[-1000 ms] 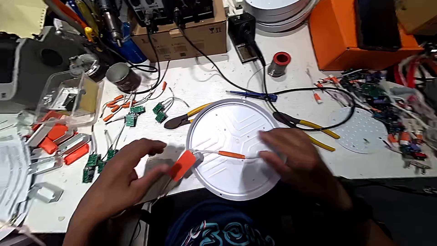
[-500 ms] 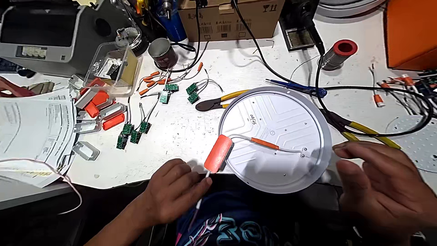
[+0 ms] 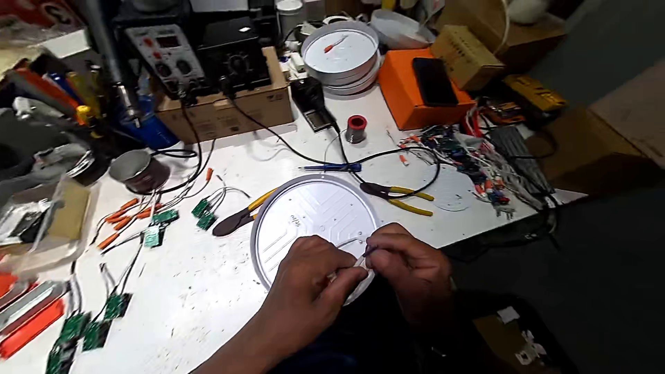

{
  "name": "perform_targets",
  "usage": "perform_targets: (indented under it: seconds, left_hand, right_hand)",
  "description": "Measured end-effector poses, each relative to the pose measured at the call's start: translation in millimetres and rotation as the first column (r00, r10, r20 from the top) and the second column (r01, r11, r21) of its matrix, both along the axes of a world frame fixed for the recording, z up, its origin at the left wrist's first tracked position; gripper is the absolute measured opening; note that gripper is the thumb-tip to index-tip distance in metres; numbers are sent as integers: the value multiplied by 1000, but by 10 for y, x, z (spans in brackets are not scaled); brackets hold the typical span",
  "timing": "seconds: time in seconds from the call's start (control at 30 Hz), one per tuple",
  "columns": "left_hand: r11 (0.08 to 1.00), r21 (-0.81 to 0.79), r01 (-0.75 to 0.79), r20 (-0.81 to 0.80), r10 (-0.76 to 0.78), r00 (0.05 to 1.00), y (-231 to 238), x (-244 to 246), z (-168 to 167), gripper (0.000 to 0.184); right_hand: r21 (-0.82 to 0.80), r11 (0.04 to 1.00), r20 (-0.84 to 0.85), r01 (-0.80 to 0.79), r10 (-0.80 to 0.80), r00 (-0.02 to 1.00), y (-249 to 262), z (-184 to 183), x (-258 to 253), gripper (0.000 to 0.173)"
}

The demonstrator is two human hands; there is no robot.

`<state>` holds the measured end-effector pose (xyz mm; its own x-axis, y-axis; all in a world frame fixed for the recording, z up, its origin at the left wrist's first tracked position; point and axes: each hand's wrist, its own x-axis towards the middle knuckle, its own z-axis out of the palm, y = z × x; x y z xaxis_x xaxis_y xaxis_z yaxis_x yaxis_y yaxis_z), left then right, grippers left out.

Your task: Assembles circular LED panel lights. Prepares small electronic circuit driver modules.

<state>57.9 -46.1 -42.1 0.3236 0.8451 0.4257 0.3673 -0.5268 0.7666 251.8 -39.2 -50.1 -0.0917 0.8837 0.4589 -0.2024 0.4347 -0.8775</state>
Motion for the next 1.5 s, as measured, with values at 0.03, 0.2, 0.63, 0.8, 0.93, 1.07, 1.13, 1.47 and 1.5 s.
perform_targets:
  seconds: [0.03, 0.2, 0.63, 0.8, 0.93, 1.07, 1.13, 1.47, 1.5]
  left_hand:
    - [999, -34, 9, 9, -8, 1000, 2, 21, -13, 20]
    - [994, -107, 11, 119, 2, 993, 20, 110, 5, 16]
    - [993, -116, 31, 440, 24, 898, 50, 172, -51, 12]
    - [973, -185, 136, 475, -32, 879, 49, 116, -25, 15]
    - [891, -295, 345, 535, -145, 832, 92, 11, 44, 17]
    - [789, -364, 494, 601, -206, 772, 119, -54, 67, 14]
    - [764, -373, 526, 616, -219, 756, 119, -85, 64, 14]
    - [703, -367, 610, 541, -372, 754, 162, -211, 94, 9]
    - [703, -367, 610, 533, -378, 757, 163, -215, 98, 8]
  right_hand:
    - [-24, 1000, -7, 8, -9, 1000, 5, -2, 25, 16]
    - [-29, 999, 27, 23, -22, 999, 0, -49, 24, 10]
    - [-87, 993, -216, -78, 58, 975, 44, -135, -133, 10]
    - [-75, 983, -288, -166, 138, 948, 80, -217, -119, 26]
    - [-76, 941, -294, -328, 294, 910, 185, -239, -32, 25]
    - [15, 880, -257, -474, 461, 849, 243, -229, 35, 22]
    - [41, 872, -217, -489, 485, 847, 253, -200, 32, 22]
    - [92, 836, -180, -540, 548, 817, 225, -126, -27, 19]
    - [94, 837, -166, -539, 547, 821, 217, -113, -28, 20]
